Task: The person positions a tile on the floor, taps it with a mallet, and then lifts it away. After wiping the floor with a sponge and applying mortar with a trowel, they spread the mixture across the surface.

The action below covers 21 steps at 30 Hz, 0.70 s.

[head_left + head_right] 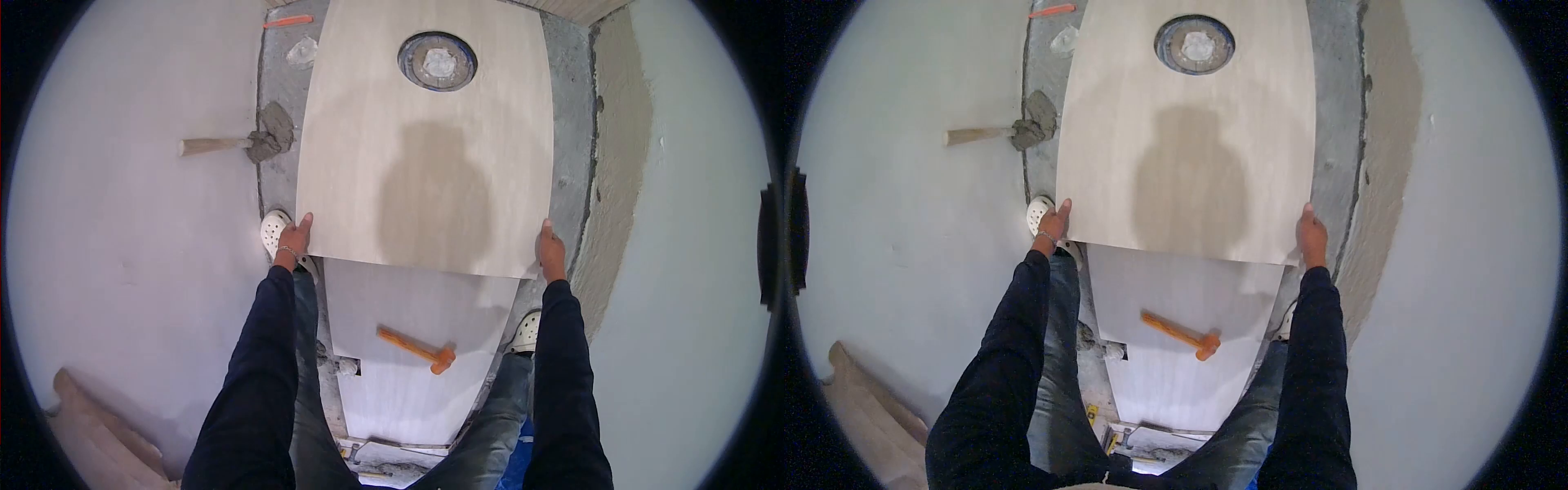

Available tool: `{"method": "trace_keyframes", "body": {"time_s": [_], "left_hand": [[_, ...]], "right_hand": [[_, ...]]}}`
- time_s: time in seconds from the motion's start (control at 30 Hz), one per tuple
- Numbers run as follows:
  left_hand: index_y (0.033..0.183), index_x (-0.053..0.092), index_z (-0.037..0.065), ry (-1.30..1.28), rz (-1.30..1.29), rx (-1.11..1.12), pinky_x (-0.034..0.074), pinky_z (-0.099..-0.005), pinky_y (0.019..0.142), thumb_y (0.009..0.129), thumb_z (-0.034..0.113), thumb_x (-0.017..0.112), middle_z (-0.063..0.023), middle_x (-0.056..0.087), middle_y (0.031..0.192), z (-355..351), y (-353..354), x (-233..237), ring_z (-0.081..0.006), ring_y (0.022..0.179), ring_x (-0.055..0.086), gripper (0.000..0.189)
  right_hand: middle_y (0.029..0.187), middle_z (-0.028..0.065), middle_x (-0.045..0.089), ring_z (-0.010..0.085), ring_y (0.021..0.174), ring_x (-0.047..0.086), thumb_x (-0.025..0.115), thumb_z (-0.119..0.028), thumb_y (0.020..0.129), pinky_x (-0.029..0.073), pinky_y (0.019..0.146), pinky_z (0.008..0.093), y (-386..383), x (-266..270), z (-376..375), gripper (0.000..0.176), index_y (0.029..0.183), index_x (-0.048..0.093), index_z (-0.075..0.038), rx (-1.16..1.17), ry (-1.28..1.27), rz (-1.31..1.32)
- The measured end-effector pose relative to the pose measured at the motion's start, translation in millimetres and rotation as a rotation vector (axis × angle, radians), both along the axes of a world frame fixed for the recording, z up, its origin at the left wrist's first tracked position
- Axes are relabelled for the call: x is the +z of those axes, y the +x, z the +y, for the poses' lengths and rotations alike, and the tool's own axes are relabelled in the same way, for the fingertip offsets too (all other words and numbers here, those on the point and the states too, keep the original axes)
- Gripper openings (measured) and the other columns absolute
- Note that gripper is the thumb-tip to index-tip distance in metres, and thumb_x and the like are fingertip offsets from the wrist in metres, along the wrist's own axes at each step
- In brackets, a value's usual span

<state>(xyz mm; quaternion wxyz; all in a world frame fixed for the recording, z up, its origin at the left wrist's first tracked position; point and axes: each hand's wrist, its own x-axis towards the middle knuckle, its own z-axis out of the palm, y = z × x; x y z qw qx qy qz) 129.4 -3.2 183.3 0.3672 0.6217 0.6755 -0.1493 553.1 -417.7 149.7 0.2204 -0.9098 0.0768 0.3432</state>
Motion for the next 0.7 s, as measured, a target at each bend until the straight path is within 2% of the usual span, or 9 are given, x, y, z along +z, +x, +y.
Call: {"method": "trace_keyframes", "body": {"time_s": [0.07, 0.13, 0.17, 0.23, 0.33, 0.47, 0.57, 0.6, 0.7], "left_hand": [[0.107, 0.058, -0.012, 0.011, 0.009, -0.012, 0.043, -0.0375, 0.090, 0.077, 0.071, 0.053, -0.0291, 0.061, 0.106, 0, -2, 9, -0.0358, 0.105, 0.058, 0.088], [0.106, 0.058, -0.012, 0.027, 0.008, -0.027, 0.044, -0.0374, 0.090, 0.077, 0.071, 0.053, -0.0293, 0.061, 0.106, 4, 0, 22, -0.0358, 0.105, 0.058, 0.088], [0.106, 0.058, -0.011, 0.027, 0.015, -0.050, 0.044, -0.0375, 0.090, 0.077, 0.071, 0.052, -0.0294, 0.061, 0.106, 4, 0, 28, -0.0361, 0.105, 0.058, 0.087], [0.105, 0.059, -0.011, 0.028, 0.012, -0.073, 0.044, -0.0376, 0.090, 0.077, 0.071, 0.052, -0.0295, 0.061, 0.106, -1, 1, 41, -0.0363, 0.105, 0.058, 0.087], [0.107, 0.059, -0.011, -0.017, 0.035, -0.096, 0.043, -0.0391, 0.093, 0.079, 0.071, 0.049, -0.0299, 0.060, 0.108, -7, 4, 68, -0.0380, 0.107, 0.057, 0.087], [0.109, 0.057, -0.012, -0.044, 0.048, -0.113, 0.043, -0.0392, 0.093, 0.080, 0.070, 0.048, -0.0303, 0.060, 0.109, -14, -10, 76, -0.0384, 0.106, 0.057, 0.088], [0.109, 0.057, -0.013, -0.068, 0.050, -0.063, 0.043, -0.0389, 0.092, 0.080, 0.069, 0.049, -0.0302, 0.060, 0.108, -23, 6, 123, -0.0374, 0.105, 0.058, 0.088], [0.108, 0.057, -0.013, -0.147, 0.060, 0.031, 0.045, -0.0390, 0.090, 0.079, 0.069, 0.050, -0.0303, 0.060, 0.107, -24, 4, 128, -0.0365, 0.104, 0.059, 0.087], [0.107, 0.058, -0.013, -0.076, 0.080, -0.106, 0.046, -0.0394, 0.087, 0.079, 0.069, 0.050, -0.0299, 0.061, 0.106, -27, 4, 163, -0.0364, 0.101, 0.060, 0.087]], "right_hand": [[0.093, 0.0209, 0.065, 0.0285, 0.084, 0.062, 0.042, -0.063, 0.088, 0.048, 0.072, 0.0347, -2, 11, 2, 0.075, 0.103, 0.063, 0.008, 0.027, -0.007, -0.043], [0.097, 0.0268, 0.064, 0.0367, 0.094, 0.061, 0.037, -0.060, 0.090, 0.046, 0.082, 0.0396, 0, 29, 8, 0.073, 0.102, 0.063, 0.008, 0.119, -0.027, -0.089], [0.097, 0.0268, 0.064, 0.0367, 0.094, 0.061, 0.037, -0.060, 0.090, 0.046, 0.082, 0.0396, 1, 40, 10, 0.073, 0.102, 0.063, 0.008, 0.117, -0.023, -0.100], [0.102, 0.0313, 0.061, 0.0431, 0.103, 0.057, 0.033, -0.058, 0.092, 0.041, 0.090, 0.0437, 0, 73, 18, 0.073, 0.102, 0.063, 0.008, 0.191, -0.098, -0.142], [0.105, 0.0331, 0.059, 0.0456, 0.107, 0.053, 0.031, -0.058, 0.092, 0.040, 0.093, 0.0449, 8, 87, 8, 0.073, 0.103, 0.063, 0.007, 0.210, -0.128, -0.122], [0.100, 0.0329, 0.060, 0.0458, 0.102, 0.056, 0.032, -0.059, 0.092, 0.042, 0.089, 0.0456, 3, 114, -6, 0.074, 0.097, 0.064, 0.007, 0.235, -0.117, -0.246], [0.094, 0.0328, 0.061, 0.0467, 0.096, 0.058, 0.033, -0.058, 0.092, 0.043, 0.084, 0.0469, 0, 140, -12, 0.074, 0.090, 0.065, 0.008, 0.194, -0.155, -0.215], [0.094, 0.0325, 0.061, 0.0472, 0.095, 0.057, 0.033, -0.056, 0.093, 0.043, 0.084, 0.0489, 0, 145, -15, 0.071, 0.089, 0.065, 0.007, 0.223, -0.164, -0.230], [0.091, 0.0326, 0.061, 0.0474, 0.093, 0.058, 0.034, -0.055, 0.093, 0.043, 0.082, 0.0497, 1, 177, -25, 0.070, 0.088, 0.065, 0.008, 0.256, -0.170, -0.226]]}}
